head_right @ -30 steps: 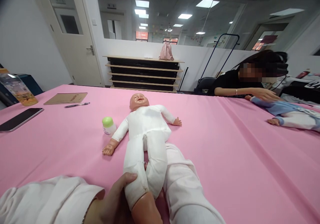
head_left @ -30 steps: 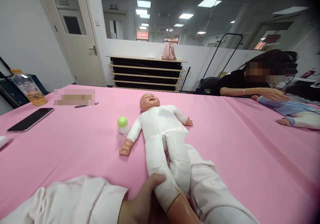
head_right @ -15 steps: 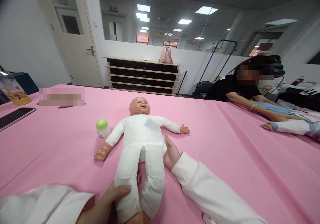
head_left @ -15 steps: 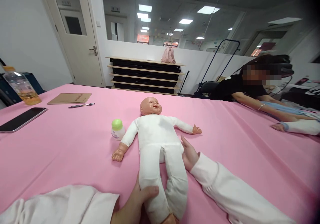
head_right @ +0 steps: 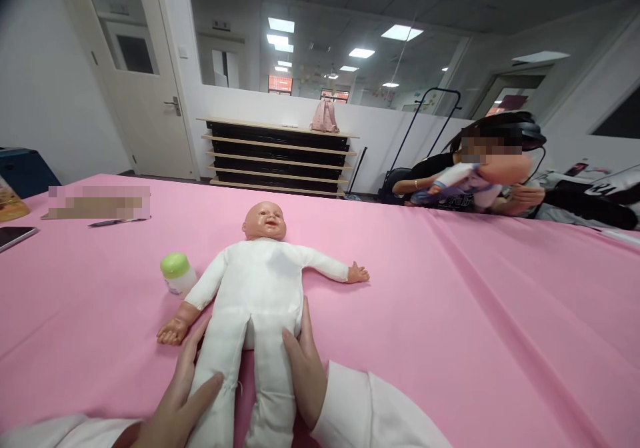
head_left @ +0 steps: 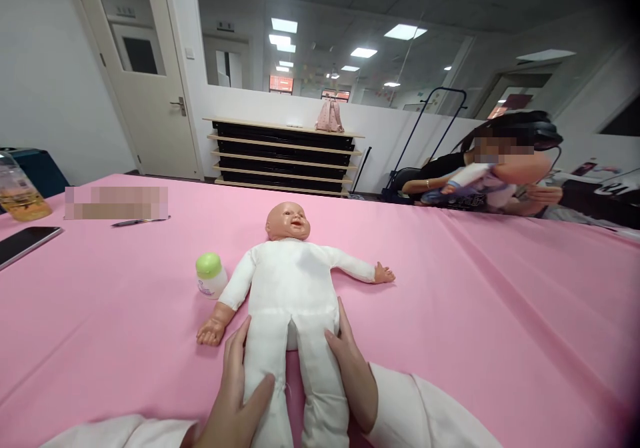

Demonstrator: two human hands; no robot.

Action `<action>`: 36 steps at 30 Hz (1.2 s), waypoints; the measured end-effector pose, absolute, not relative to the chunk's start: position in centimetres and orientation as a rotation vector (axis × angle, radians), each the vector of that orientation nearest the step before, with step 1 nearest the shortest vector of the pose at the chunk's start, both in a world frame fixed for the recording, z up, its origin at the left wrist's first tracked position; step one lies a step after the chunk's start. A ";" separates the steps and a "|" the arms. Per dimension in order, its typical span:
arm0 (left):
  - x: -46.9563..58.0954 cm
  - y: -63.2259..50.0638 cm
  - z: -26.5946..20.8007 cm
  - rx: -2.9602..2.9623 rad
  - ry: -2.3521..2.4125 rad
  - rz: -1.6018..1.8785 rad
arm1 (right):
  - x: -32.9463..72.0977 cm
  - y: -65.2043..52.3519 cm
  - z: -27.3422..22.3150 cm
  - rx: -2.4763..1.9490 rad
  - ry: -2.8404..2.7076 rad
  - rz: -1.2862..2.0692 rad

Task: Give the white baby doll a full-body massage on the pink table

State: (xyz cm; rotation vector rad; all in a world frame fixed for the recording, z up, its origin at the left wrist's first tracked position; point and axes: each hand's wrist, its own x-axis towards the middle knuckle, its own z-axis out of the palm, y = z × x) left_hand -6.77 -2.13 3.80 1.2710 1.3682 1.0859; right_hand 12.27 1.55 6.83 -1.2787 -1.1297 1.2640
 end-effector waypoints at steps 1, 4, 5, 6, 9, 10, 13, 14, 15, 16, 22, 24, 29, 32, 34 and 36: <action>-6.8 -2.1 3.4 1.289 1.395 1.116 | 12.1 1.5 7.0 -1.319 -1.126 1.254; -6.9 -2.1 2.7 1.330 1.465 1.175 | 11.6 1.3 7.2 -1.396 -1.145 1.241; -6.9 -2.1 2.6 1.329 1.480 1.171 | 11.5 1.3 7.2 -1.412 -1.160 1.238; -6.9 -2.1 2.6 1.324 1.488 1.156 | 11.4 1.3 7.1 -1.430 -1.175 1.228; -6.8 -1.9 3.3 1.281 1.479 1.080 | 11.7 1.6 6.7 -1.433 -1.223 1.139; -6.7 -1.8 3.6 1.266 1.474 1.063 | 11.9 1.8 6.5 -1.414 -1.234 1.104; -6.5 -1.5 4.3 1.271 1.472 1.065 | 12.4 2.6 6.2 -1.352 -1.194 1.074; -6.5 -1.3 4.5 1.289 1.475 1.089 | 12.6 2.9 6.1 -1.336 -1.157 1.096; -6.5 -1.2 4.6 1.311 1.474 1.111 | 12.7 3.2 6.1 -1.319 -1.124 1.128; -6.6 -1.0 4.7 1.327 1.470 1.120 | 12.8 3.4 6.1 -1.306 -1.100 1.159; -7.0 0.2 5.8 1.425 1.215 0.935 | 13.0 3.3 6.5 -1.332 -1.154 0.998; -7.1 0.7 6.2 1.481 1.120 0.916 | 13.0 3.1 6.6 -1.373 -1.150 0.939; -7.1 0.7 6.7 1.548 1.104 0.851 | 13.1 3.3 6.6 -1.433 -1.068 0.947; -7.7 0.0 7.1 1.831 1.302 0.974 | 13.8 3.8 6.4 -1.413 -1.025 0.877; -8.9 0.0 7.8 2.134 1.446 1.283 | 14.3 4.3 6.7 -1.365 -1.019 0.812; -10.8 1.0 8.5 2.341 1.486 1.739 | 14.4 4.6 7.8 -1.271 -1.071 0.849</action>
